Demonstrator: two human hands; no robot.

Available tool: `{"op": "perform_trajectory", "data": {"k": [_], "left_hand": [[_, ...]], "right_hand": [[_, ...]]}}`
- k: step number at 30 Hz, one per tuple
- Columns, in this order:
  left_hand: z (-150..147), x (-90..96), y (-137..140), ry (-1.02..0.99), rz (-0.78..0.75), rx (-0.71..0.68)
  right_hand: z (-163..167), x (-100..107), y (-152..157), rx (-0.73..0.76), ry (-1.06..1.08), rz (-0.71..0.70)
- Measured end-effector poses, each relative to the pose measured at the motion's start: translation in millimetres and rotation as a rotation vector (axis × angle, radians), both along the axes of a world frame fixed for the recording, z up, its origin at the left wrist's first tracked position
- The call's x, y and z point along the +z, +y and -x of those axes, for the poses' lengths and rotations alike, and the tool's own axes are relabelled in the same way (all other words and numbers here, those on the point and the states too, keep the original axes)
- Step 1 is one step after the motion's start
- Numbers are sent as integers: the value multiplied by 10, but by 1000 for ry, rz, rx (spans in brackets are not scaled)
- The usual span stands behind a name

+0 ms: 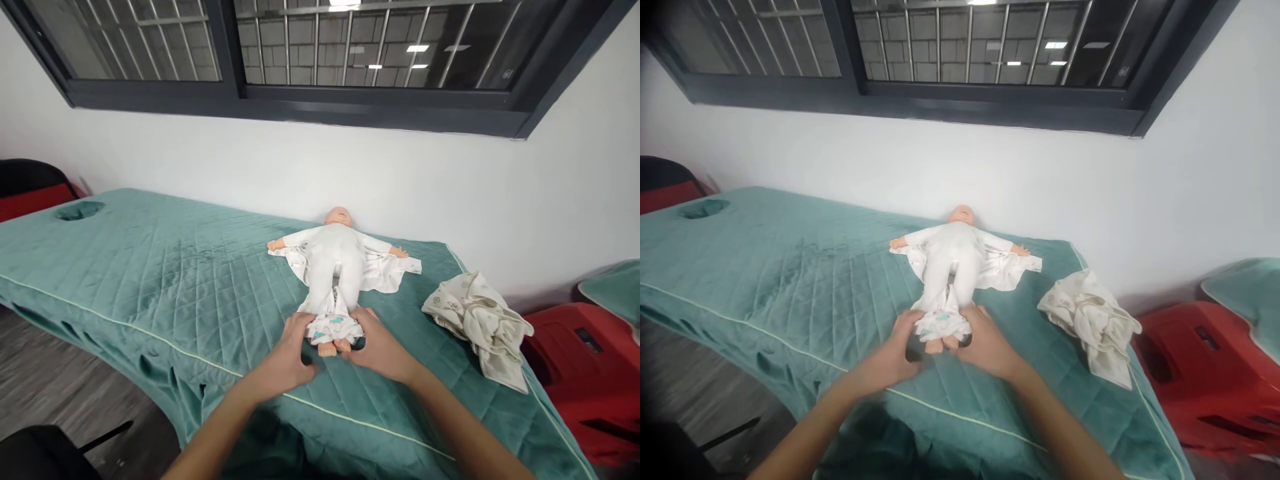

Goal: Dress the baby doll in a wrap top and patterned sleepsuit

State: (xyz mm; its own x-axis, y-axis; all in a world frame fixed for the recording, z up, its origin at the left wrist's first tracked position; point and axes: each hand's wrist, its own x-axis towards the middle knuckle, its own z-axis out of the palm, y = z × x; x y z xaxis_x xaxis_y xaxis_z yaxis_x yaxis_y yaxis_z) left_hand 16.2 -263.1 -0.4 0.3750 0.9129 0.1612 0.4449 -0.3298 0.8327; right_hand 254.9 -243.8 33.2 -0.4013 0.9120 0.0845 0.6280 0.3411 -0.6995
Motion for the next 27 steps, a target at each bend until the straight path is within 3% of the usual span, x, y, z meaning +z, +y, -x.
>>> {"op": "perform_trajectory", "data": {"k": [4,7,12,16,20,27], "left_hand": [[-110,13,16,136,-156,122],[-121,127,83,215,-189,118],[-46,393,73,237,6,64],[-4,568,13,58,215,-86],[60,773,26,-44,327,-176],[224,1324,146,96,412,-398]], "right_hand": [[-12,55,25,-1,-41,2],[-33,107,11,-25,-22,19],[-93,230,-91,-26,113,231],[-135,442,-160,95,230,407],[-167,675,-148,172,314,634],[-239,1063,64,245,417,754]]}}
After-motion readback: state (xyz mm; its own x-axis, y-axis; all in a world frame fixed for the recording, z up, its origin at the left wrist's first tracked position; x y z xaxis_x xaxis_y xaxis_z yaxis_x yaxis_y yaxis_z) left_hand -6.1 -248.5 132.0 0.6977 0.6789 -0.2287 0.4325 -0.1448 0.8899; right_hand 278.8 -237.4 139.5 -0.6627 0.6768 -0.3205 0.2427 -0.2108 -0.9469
